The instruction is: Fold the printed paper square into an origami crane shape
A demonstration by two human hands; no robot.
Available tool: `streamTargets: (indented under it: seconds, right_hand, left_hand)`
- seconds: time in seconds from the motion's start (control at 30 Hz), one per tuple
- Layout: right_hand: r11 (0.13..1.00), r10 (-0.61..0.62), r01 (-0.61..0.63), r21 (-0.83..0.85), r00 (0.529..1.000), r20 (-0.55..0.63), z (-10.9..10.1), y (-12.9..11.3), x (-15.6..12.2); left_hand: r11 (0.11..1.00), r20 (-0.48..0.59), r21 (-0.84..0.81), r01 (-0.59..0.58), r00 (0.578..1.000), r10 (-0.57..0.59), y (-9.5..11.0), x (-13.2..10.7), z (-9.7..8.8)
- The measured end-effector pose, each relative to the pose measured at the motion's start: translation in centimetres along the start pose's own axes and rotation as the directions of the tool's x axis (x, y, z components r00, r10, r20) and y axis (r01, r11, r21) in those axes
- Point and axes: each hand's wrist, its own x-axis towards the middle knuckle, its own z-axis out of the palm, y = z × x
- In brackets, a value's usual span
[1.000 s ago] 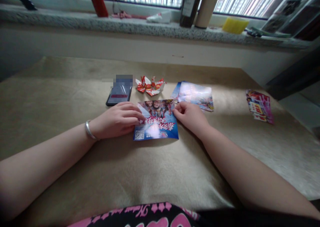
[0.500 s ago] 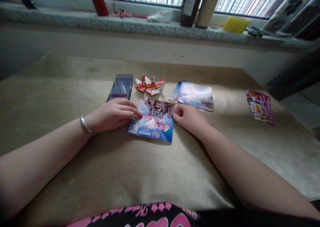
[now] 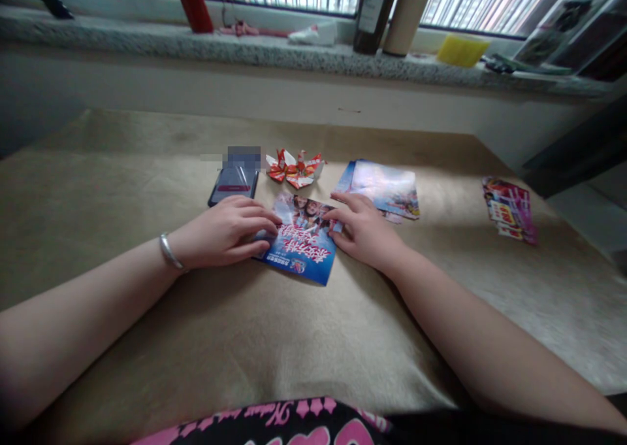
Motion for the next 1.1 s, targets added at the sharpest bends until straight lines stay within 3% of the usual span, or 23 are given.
streamTargets:
  seconds: [0.2, 0.4, 0.57, 0.73, 0.93, 1.1]
  right_hand:
    - [0.996, -0.087, 0.085, 0.023, 0.989, 0.117, -0.5, -0.2, 0.2]
    - [0.986, -0.159, 0.15, 0.067, 0.973, 0.169, -1.2, -0.4, 0.2]
    - [0.965, -0.261, 0.246, 0.095, 0.938, 0.228, -1.6, 0.0, 0.2]
    - [0.957, -0.275, 0.238, 0.167, 0.927, 0.254, -1.9, 0.4, 0.2]
    - [0.958, -0.277, 0.252, 0.138, 0.935, 0.221, -1.6, 0.8, 0.0]
    - [0.983, -0.168, 0.149, 0.109, 0.968, 0.186, -1.7, 0.6, 0.0]
  left_hand:
    - [0.991, 0.034, 0.132, -0.032, 0.999, 0.027, 0.6, -0.1, 0.0]
    - [0.987, 0.034, 0.161, -0.029, 0.999, 0.023, 0.4, -0.1, -0.1]
    - [0.988, 0.063, 0.111, -0.106, 0.993, 0.099, 0.7, -0.1, -0.1]
    - [0.986, 0.065, 0.081, -0.145, 0.988, 0.14, 0.3, -0.1, 0.2]
    - [0.979, 0.016, 0.01, -0.203, 0.979, 0.203, -0.6, 0.0, 0.2]
    - [0.986, -0.015, 0.041, -0.161, 0.987, 0.162, -0.9, -0.1, 0.0]
